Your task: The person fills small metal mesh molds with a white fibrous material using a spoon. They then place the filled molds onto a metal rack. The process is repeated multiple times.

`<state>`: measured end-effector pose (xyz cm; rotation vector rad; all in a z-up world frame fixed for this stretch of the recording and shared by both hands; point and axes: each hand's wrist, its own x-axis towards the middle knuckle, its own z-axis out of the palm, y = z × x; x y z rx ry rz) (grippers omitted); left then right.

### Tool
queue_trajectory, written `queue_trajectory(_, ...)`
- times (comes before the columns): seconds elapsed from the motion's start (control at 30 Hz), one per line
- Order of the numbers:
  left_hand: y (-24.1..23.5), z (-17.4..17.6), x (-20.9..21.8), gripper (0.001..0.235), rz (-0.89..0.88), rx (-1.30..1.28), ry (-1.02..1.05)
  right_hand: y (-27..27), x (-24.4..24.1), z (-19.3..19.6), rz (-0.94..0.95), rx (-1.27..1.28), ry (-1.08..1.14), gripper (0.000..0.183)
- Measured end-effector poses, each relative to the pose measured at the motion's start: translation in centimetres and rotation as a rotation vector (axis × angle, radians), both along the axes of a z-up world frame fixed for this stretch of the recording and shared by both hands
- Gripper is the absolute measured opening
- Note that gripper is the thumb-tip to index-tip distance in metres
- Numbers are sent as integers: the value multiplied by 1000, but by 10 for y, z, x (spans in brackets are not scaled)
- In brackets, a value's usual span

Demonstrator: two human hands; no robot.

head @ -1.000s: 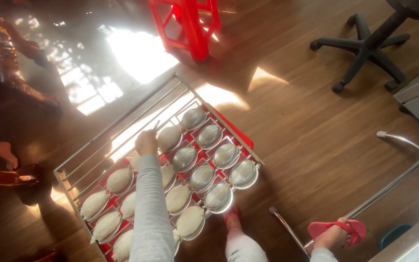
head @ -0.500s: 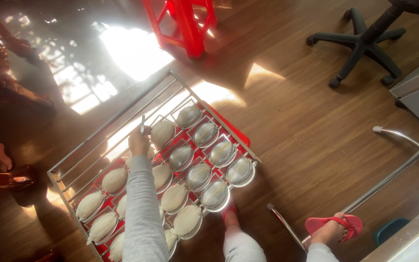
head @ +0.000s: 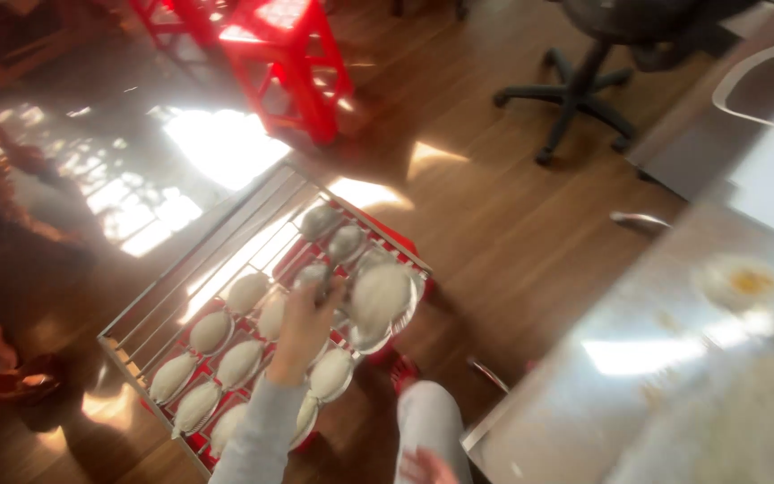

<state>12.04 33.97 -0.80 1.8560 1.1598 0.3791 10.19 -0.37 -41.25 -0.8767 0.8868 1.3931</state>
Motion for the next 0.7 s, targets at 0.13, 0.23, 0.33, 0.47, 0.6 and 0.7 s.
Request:
queue_trajectory(0.13,-130,47,1,45,-204,-18,205,-61,49,222,43,564,-618,75)
queue_trajectory(0.23,-220,60,4,19,-355,-241,-132,-92,65,274,-447,1007,-628,76)
queue_trajectory(0.33,-289,60,21,13,-619,-107,-61,-128,83,415,-608,878,-702,72)
queue_trajectory(0.47,-364,69,66,16,-835,-41,-87,-186,115,471,-715,51,-383,70)
queue_trajectory(0.6,-433,103,129,29,-987,211,-239,-260,148,466,-962,87,-441,63)
queue_trajectory(0.7,-499,119,218,27,-1176,93,-276,-308,167,491,-974,2,-496,67)
